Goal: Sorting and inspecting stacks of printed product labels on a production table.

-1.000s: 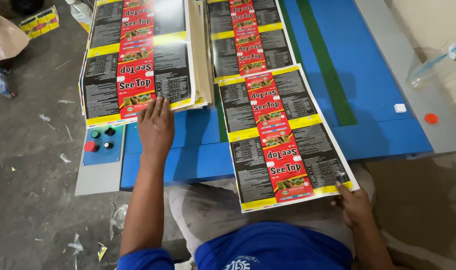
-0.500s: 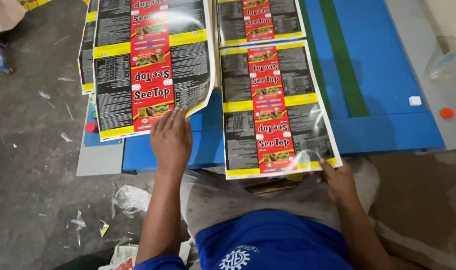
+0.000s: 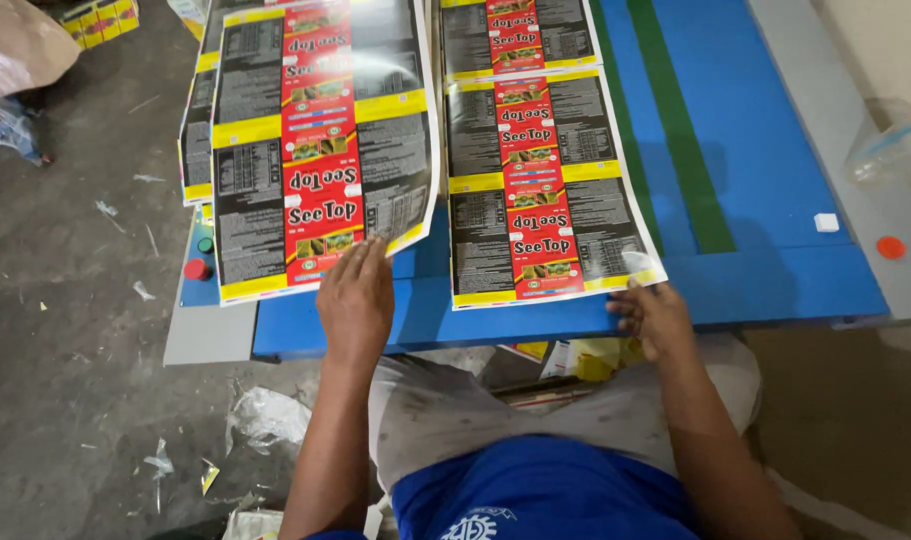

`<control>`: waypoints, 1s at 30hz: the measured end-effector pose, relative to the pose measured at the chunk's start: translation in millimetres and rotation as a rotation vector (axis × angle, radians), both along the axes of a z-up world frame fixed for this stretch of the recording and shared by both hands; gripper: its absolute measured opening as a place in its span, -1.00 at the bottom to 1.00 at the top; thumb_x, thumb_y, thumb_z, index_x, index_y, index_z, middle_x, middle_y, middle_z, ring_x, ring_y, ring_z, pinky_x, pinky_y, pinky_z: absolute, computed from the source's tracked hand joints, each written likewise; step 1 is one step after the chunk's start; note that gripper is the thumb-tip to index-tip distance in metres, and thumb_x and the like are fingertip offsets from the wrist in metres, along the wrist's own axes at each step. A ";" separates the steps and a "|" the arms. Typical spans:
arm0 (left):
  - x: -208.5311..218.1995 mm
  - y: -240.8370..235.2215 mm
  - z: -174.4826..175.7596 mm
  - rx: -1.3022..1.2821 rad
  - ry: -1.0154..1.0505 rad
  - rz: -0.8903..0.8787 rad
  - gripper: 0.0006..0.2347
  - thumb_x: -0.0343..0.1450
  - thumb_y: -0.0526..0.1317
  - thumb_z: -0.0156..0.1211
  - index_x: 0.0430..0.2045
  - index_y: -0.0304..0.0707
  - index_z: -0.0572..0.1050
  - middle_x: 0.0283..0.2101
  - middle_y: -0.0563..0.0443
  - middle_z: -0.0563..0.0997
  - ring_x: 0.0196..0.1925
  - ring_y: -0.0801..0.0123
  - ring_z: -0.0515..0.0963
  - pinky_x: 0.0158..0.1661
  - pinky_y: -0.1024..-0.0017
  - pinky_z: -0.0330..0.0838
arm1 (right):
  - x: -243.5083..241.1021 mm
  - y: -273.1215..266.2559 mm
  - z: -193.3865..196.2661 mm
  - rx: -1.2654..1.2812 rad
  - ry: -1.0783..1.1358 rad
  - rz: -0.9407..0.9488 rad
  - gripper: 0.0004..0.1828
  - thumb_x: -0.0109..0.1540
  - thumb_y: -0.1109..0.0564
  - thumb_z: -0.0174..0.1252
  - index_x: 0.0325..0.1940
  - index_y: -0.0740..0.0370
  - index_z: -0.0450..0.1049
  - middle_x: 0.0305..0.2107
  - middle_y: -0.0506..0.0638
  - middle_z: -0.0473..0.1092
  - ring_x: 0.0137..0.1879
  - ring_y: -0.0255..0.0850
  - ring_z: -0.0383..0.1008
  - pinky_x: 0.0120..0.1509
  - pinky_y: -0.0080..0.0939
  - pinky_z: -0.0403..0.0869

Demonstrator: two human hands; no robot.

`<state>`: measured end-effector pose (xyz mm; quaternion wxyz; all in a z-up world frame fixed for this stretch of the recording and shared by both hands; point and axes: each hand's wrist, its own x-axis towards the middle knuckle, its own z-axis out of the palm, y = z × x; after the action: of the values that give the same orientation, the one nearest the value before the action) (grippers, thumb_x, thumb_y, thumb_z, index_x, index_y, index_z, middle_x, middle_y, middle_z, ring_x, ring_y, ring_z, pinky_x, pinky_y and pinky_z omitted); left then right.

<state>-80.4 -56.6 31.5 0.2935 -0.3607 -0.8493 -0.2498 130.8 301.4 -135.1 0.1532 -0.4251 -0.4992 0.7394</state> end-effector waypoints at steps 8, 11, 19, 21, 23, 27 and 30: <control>34.9 22.2 -2.8 0.047 0.019 -0.229 -0.82 0.43 -0.34 0.29 -0.12 -0.39 0.60 -0.07 -0.23 0.67 -0.05 -0.02 0.68 -0.03 0.16 0.57 | 20.9 -55.7 -2.6 -0.037 0.086 0.145 -0.44 0.29 0.11 0.13 0.40 0.15 0.32 -0.14 0.11 0.58 -0.27 -0.23 0.58 -0.35 -0.27 0.39; 59.8 42.0 -11.9 0.043 0.008 -0.349 -0.82 0.42 -0.34 0.30 -0.14 -0.42 0.59 -0.02 -0.24 0.66 -0.01 0.00 0.67 0.00 0.15 0.55 | 8.9 -83.5 33.1 0.047 0.114 0.302 -0.52 0.29 0.12 0.13 0.32 0.17 0.41 -0.13 0.09 0.59 -0.26 -0.26 0.57 -0.28 -0.30 0.43; 97.9 64.3 -47.9 -0.069 -0.050 -0.493 -0.76 0.35 -0.26 0.30 -0.16 -0.40 0.60 0.11 -0.26 0.61 0.18 -0.04 0.56 0.15 0.05 0.42 | -14.6 -106.7 51.0 0.160 0.291 0.474 -0.71 0.34 0.12 0.15 0.13 0.26 0.45 -0.22 -0.01 0.54 -0.20 -0.35 0.54 -0.27 -0.31 0.47; 99.2 62.7 -48.8 -0.094 -0.042 -0.539 -0.75 0.40 -0.23 0.31 -0.12 -0.39 0.60 0.13 -0.22 0.59 0.20 -0.03 0.55 0.17 0.06 0.41 | -13.2 -103.5 46.2 0.122 0.311 0.406 -0.71 0.34 0.11 0.16 0.11 0.28 0.47 -0.31 -0.03 0.51 -0.34 -0.34 0.47 -0.39 -0.31 0.41; 95.6 58.2 -33.8 -0.079 -0.085 -0.581 -0.73 0.40 -0.20 0.33 -0.10 -0.39 0.59 0.13 -0.23 0.58 0.21 -0.05 0.54 0.18 0.05 0.40 | -8.6 -102.2 59.5 0.093 0.293 0.367 -0.70 0.32 0.11 0.14 0.12 0.25 0.46 -0.32 -0.04 0.53 -0.36 -0.34 0.50 -0.41 -0.33 0.41; 69.9 47.4 -16.0 -0.058 -0.109 -0.586 -0.70 0.39 -0.17 0.37 -0.09 -0.35 0.56 0.14 -0.29 0.56 0.25 -0.09 0.52 0.24 -0.01 0.37 | 10.1 -87.4 53.7 0.006 0.324 0.233 -0.66 0.28 0.15 0.14 0.15 0.22 0.42 -0.36 -0.01 0.53 -0.41 -0.29 0.53 -0.50 -0.31 0.38; 35.1 39.8 -2.9 -0.028 -0.076 -0.355 -0.64 0.34 -0.19 0.40 0.00 -0.35 0.56 0.16 -0.32 0.55 0.21 -0.13 0.51 0.18 0.02 0.36 | 31.9 -70.4 37.7 0.020 0.251 0.093 -0.63 0.32 0.16 0.15 0.22 0.18 0.44 -0.34 -0.02 0.51 -0.42 -0.32 0.46 -0.47 -0.32 0.40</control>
<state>-45.3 -16.8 28.6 0.2074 -0.4993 -0.7861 -0.2994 162.8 231.0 -97.4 0.1843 -0.3042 -0.5026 0.7880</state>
